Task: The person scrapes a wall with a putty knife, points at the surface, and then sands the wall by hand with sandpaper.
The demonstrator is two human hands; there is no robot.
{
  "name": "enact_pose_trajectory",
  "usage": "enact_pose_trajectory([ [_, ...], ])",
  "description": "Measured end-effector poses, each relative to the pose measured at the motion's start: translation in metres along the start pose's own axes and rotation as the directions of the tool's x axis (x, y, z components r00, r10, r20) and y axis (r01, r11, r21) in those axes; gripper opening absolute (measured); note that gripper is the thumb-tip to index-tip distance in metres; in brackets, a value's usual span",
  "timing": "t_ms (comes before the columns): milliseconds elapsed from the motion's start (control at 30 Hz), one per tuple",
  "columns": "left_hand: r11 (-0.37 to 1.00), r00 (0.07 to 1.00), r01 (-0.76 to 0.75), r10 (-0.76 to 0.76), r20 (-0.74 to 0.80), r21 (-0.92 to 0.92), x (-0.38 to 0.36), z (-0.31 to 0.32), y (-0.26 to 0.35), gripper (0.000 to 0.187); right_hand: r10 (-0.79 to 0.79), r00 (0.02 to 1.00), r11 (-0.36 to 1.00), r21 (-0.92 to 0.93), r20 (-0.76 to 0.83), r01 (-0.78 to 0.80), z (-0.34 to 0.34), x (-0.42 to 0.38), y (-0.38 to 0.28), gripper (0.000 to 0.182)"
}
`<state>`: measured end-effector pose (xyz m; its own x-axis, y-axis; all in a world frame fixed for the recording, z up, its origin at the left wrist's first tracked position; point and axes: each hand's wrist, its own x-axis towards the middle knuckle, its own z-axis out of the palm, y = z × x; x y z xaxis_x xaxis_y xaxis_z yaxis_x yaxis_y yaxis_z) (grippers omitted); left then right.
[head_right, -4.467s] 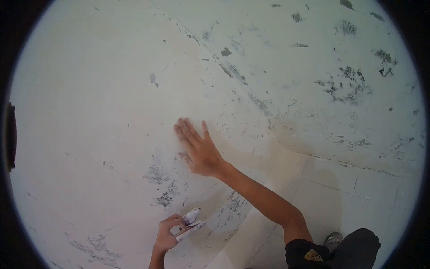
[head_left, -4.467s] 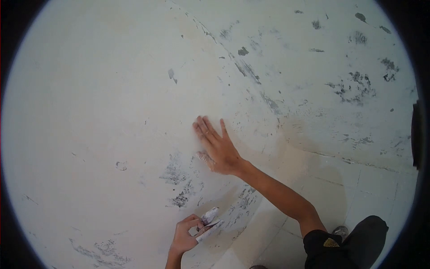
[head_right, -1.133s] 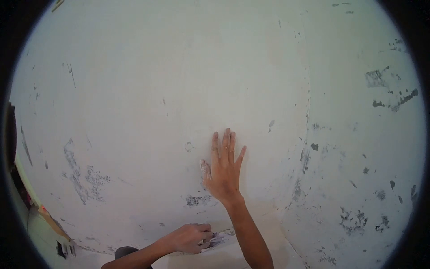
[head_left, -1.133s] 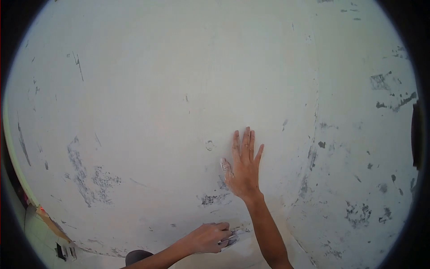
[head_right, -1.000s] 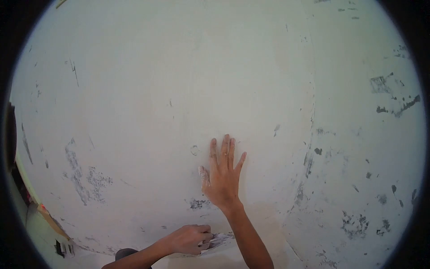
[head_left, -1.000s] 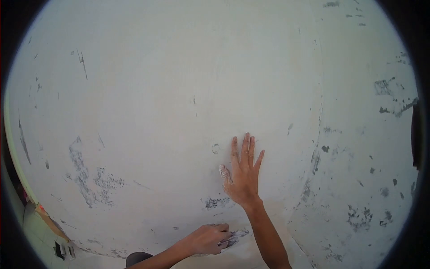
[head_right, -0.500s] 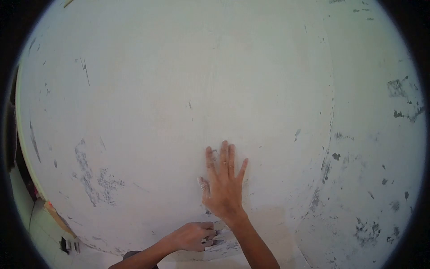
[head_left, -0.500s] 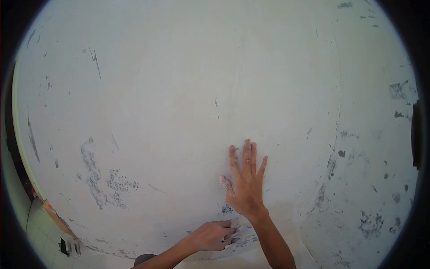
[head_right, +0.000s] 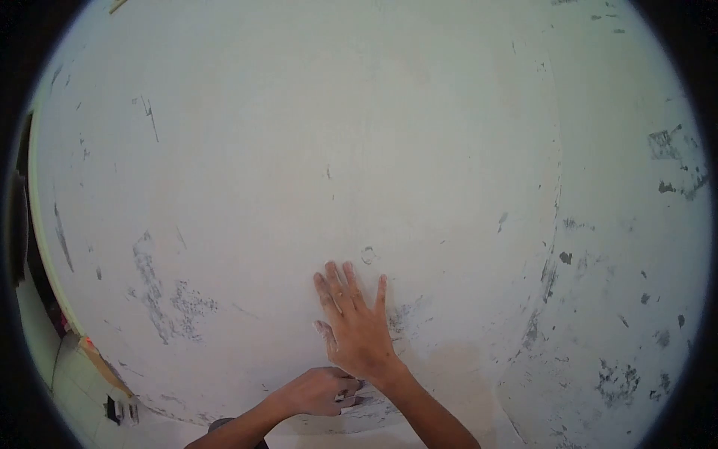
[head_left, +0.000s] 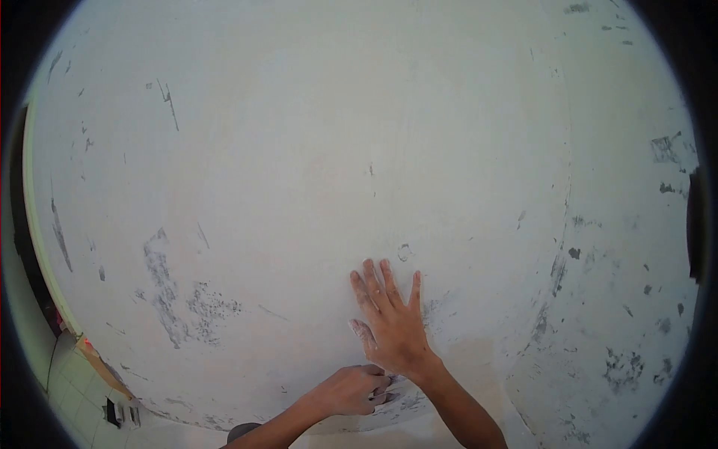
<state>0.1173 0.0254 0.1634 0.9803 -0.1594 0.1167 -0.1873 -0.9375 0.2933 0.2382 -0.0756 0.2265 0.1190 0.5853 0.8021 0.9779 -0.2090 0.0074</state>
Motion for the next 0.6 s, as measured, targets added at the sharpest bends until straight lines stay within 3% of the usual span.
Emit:
enact_pose_trajectory([
  [167, 1.000, 0.999, 0.025, -0.025, 0.039, 0.002, -0.004, -0.007, 0.003, 0.020, -0.116, 0.987, 0.993, 0.025, 0.108, 0.114, -0.002, -0.019, 0.006, 0.067],
  [200, 0.998, 0.999, 0.025, -0.026, -0.022, -0.055, -0.007, -0.010, 0.006, 0.018, -0.120, 0.988, 0.993, 0.031, 0.099, 0.118, -0.007, -0.025, 0.011, 0.067],
  [267, 0.994, 0.996, 0.029, -0.037, -0.086, -0.101, -0.007, -0.012, 0.006, 0.016, -0.238, 0.954, 0.921, 0.353, 0.180, 0.163, -0.021, -0.039, 0.027, 0.058],
  [300, 0.976, 0.985, -0.023, -0.015, -0.172, -0.215, -0.005, -0.011, 0.001, 0.013, -0.244, 0.955, 0.919, 0.356, 0.169, 0.171, -0.024, -0.048, 0.033, 0.058],
  [333, 0.942, 0.966, -0.086, -0.001, -0.259, -0.323, -0.005, -0.011, -0.003, 0.010, -0.092, 0.985, 0.771, 0.636, 0.144, -0.021, -0.025, -0.058, 0.039, 0.057],
  [367, 0.943, 0.966, -0.082, -0.004, -0.257, -0.321, -0.007, -0.015, -0.003, 0.010, 0.063, 0.982, 0.507, 0.842, 0.177, -0.184, -0.026, -0.065, 0.044, 0.056],
  [400, 0.881, 0.947, -0.092, -0.065, -0.313, -0.463, -0.008, -0.020, -0.001, 0.010, 0.071, 0.981, 0.504, 0.843, 0.178, -0.190, -0.024, -0.068, 0.051, 0.056],
  [433, 0.794, 0.927, -0.113, -0.132, -0.351, -0.597, -0.007, -0.023, 0.000, 0.013, 0.164, 0.965, 0.307, 0.919, 0.204, -0.247, -0.024, -0.068, 0.057, 0.058],
  [467, 0.786, 0.935, -0.110, -0.125, -0.331, -0.609, -0.006, -0.021, -0.005, 0.013, 0.256, 0.934, 0.094, 0.956, 0.247, -0.279, -0.027, -0.071, 0.061, 0.060],
  [500, 0.694, 0.926, -0.200, -0.096, -0.364, -0.692, -0.003, -0.017, -0.014, 0.015, 0.252, 0.914, -0.045, 0.947, 0.319, -0.319, -0.032, -0.073, 0.061, 0.062],
  [533, 0.585, 0.914, -0.283, -0.075, -0.399, -0.760, -0.001, -0.014, -0.018, 0.016, 0.279, 0.902, -0.047, 0.943, 0.329, -0.330, -0.034, -0.074, 0.058, 0.062],
  [567, 0.470, 0.927, -0.259, -0.124, -0.354, -0.844, 0.000, -0.018, -0.010, 0.016, 0.240, 0.881, -0.088, 0.913, 0.408, -0.399, -0.033, -0.074, 0.056, 0.058],
  [600, 0.461, 0.934, -0.250, -0.116, -0.337, -0.851, 0.001, -0.017, -0.008, 0.016, 0.192, 0.856, -0.126, 0.877, 0.480, -0.464, -0.031, -0.075, 0.054, 0.054],
])
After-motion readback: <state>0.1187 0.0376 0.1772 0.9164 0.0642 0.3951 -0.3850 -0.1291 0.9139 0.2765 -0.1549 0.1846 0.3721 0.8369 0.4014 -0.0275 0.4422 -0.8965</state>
